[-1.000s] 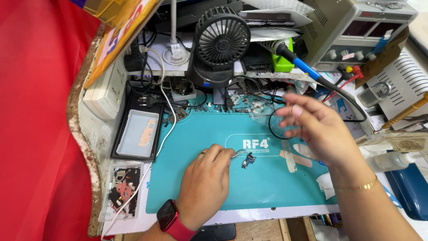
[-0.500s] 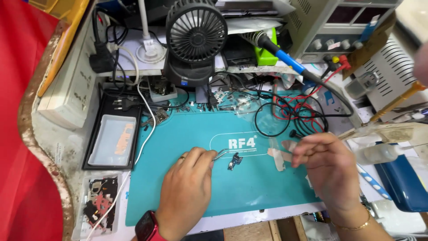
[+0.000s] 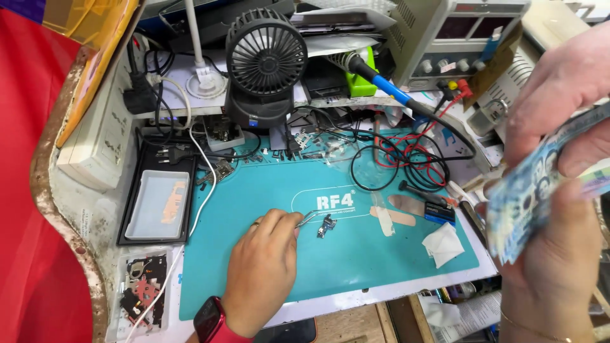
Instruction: Soldering a small electronic component onto a circuit board using a soldering iron and tweezers at a repair bench.
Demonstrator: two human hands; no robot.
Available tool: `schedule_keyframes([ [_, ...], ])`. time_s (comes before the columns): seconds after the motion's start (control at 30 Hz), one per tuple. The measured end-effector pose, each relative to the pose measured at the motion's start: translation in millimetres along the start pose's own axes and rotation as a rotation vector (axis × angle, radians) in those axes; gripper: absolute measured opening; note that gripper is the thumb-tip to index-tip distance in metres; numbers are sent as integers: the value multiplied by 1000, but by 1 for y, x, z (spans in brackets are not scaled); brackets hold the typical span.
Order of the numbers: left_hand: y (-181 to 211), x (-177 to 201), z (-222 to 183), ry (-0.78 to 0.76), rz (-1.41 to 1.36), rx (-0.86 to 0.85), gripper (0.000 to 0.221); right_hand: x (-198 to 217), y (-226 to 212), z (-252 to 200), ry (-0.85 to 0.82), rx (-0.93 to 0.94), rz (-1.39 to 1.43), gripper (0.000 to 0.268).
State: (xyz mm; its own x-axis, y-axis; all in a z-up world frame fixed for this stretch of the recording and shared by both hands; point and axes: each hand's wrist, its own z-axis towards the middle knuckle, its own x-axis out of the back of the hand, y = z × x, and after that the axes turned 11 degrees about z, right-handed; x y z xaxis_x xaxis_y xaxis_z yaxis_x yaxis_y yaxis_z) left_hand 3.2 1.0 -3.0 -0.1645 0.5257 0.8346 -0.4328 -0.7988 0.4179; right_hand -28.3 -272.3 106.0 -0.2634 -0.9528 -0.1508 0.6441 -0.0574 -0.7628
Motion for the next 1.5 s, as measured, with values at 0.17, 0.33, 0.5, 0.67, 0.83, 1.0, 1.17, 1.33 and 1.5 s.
schedule_keyframes([
  [0.17, 2, 5, 0, 28, 18, -30, 25, 29, 24, -11, 355, -337, 239, 47],
  [0.33, -3, -4, -1, 67, 78, -34, 27, 42, 50, -37, 372, -329, 223, 48],
  [0.5, 4, 2, -1, 29, 102, -11, 33, 34, 52, -62, 195, -593, 199, 36],
  [0.67, 33, 46, 3, -80, -813, -79, 65, 3, 59, -57, -463, -946, 159, 20],
  [0.83, 27, 14, -6, -221, -946, 205, 39, -24, 69, -59, -399, -996, 30, 34],
  [1.0, 30, 15, -3, -159, -846, 347, 17, -5, 95, -86, -140, -1133, 353, 32],
  [1.17, 31, 13, -4, -286, -862, 511, 40, -36, 69, -74, 111, -1291, 374, 46],
  [1.33, 31, 12, -11, -290, -720, 286, 29, -38, 54, -63, 56, -1420, 357, 63],
  [1.5, 44, 16, -17, -383, -679, -61, 69, -23, 55, -71, -337, -1273, 271, 72],
])
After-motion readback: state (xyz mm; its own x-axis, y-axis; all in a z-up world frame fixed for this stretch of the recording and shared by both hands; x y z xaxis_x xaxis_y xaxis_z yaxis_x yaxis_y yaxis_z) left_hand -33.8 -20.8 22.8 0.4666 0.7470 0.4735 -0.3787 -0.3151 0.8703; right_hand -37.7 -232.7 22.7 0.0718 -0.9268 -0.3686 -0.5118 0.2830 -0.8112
